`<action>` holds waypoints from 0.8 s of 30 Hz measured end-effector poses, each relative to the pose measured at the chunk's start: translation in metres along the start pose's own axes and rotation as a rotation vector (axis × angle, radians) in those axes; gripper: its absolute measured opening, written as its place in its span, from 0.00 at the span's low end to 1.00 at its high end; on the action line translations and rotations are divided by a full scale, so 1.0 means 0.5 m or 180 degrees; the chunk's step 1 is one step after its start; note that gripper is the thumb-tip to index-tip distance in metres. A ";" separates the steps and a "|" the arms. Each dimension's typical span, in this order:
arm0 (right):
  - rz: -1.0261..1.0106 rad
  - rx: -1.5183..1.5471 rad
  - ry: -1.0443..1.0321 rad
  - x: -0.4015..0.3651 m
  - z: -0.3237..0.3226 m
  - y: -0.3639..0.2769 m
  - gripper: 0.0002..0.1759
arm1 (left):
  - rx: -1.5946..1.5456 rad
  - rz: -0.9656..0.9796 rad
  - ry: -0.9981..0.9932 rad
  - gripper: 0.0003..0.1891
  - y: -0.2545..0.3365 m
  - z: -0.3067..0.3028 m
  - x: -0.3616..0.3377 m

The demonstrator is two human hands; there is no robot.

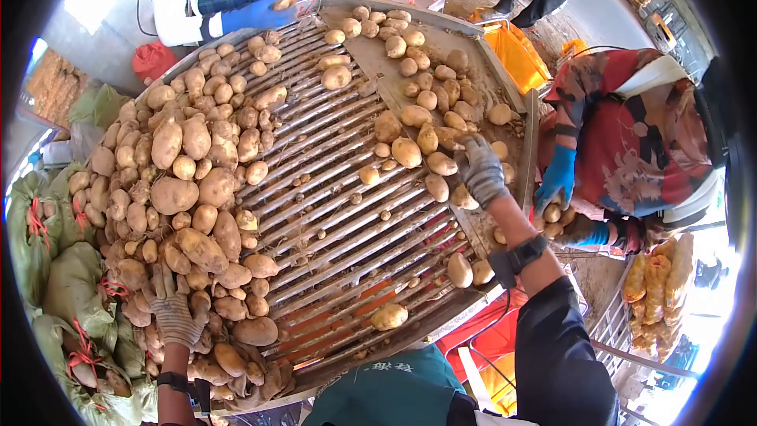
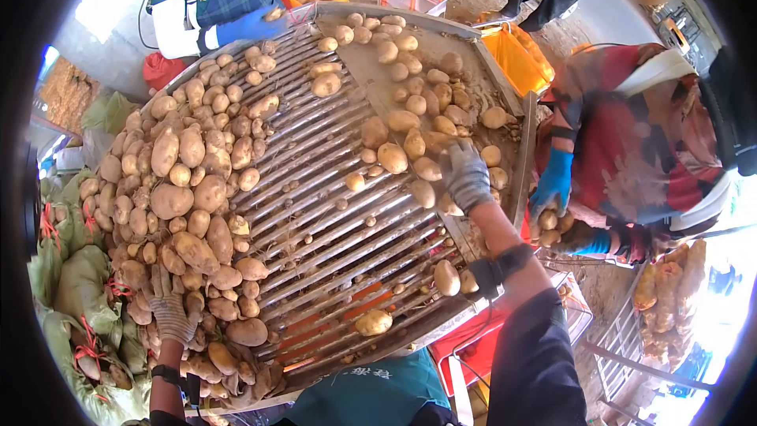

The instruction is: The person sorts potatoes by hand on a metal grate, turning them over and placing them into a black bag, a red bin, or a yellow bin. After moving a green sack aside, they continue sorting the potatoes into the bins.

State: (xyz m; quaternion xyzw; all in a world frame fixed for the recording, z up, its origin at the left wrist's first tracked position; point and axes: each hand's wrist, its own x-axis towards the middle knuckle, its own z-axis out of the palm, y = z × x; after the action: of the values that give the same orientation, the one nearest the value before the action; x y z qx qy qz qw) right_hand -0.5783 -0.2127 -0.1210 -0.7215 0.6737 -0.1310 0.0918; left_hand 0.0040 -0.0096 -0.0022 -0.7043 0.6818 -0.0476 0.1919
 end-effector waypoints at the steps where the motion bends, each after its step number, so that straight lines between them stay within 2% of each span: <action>1: -0.0205 0.0430 0.0257 0.026 -0.008 -0.001 0.24 | -0.0025 0.0008 -0.0047 0.43 -0.002 0.004 -0.001; 4: -0.0168 0.0441 0.0110 0.145 -0.007 0.003 0.25 | 0.0104 0.0085 0.0157 0.43 -0.004 0.024 -0.002; 6: -0.0189 -0.0339 -0.0161 0.238 0.039 0.045 0.28 | 0.0129 0.0043 0.0079 0.44 0.004 0.015 0.000; 7: -0.0227 -0.0322 -0.0176 0.279 0.044 0.049 0.28 | 0.0152 0.0011 0.0014 0.45 0.004 0.013 -0.001; 9: 0.0311 -0.0419 -0.0872 0.340 0.067 0.042 0.34 | 0.0076 -0.0040 -0.0062 0.46 -0.010 0.026 -0.008; 11: 0.0140 -0.0807 -0.1121 0.356 0.103 0.033 0.37 | -0.0027 -0.0064 -0.0167 0.46 -0.018 0.041 -0.016; 15: 0.0499 -0.1214 -0.1231 0.340 0.092 -0.012 0.40 | 0.0252 0.0071 -0.0072 0.47 -0.027 0.058 -0.014; 17: 0.0522 -0.0347 -0.1027 0.345 0.096 0.029 0.41 | 0.0539 0.0334 0.0426 0.48 -0.035 0.071 -0.015; 18: 0.0625 -0.0377 -0.0648 0.331 0.104 0.029 0.38 | 0.0511 0.0306 0.0408 0.47 -0.035 0.069 -0.016; 19: 0.0638 -0.0388 -0.0664 0.335 0.116 0.046 0.38 | 0.0501 0.0322 0.0395 0.47 -0.034 0.067 -0.015; 21: 0.0990 0.0586 -0.0445 0.377 0.221 0.169 0.32 | 0.0461 0.0308 0.0315 0.47 -0.031 0.059 -0.011; 22: 0.1263 0.1223 -0.0317 0.353 0.182 0.153 0.28 | 0.0442 0.0185 0.0143 0.47 -0.020 0.044 -0.005; 24: 0.1503 0.2893 -0.0189 0.285 0.113 0.129 0.21 | 0.0370 0.0274 0.0284 0.47 -0.035 0.064 -0.014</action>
State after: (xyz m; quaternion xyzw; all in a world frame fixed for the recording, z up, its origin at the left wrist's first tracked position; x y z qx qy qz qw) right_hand -0.6135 -0.3620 -0.1851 -0.4402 0.6905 -0.3658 0.4424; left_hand 0.0304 0.0037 -0.0245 -0.6592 0.7154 -0.1102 0.2038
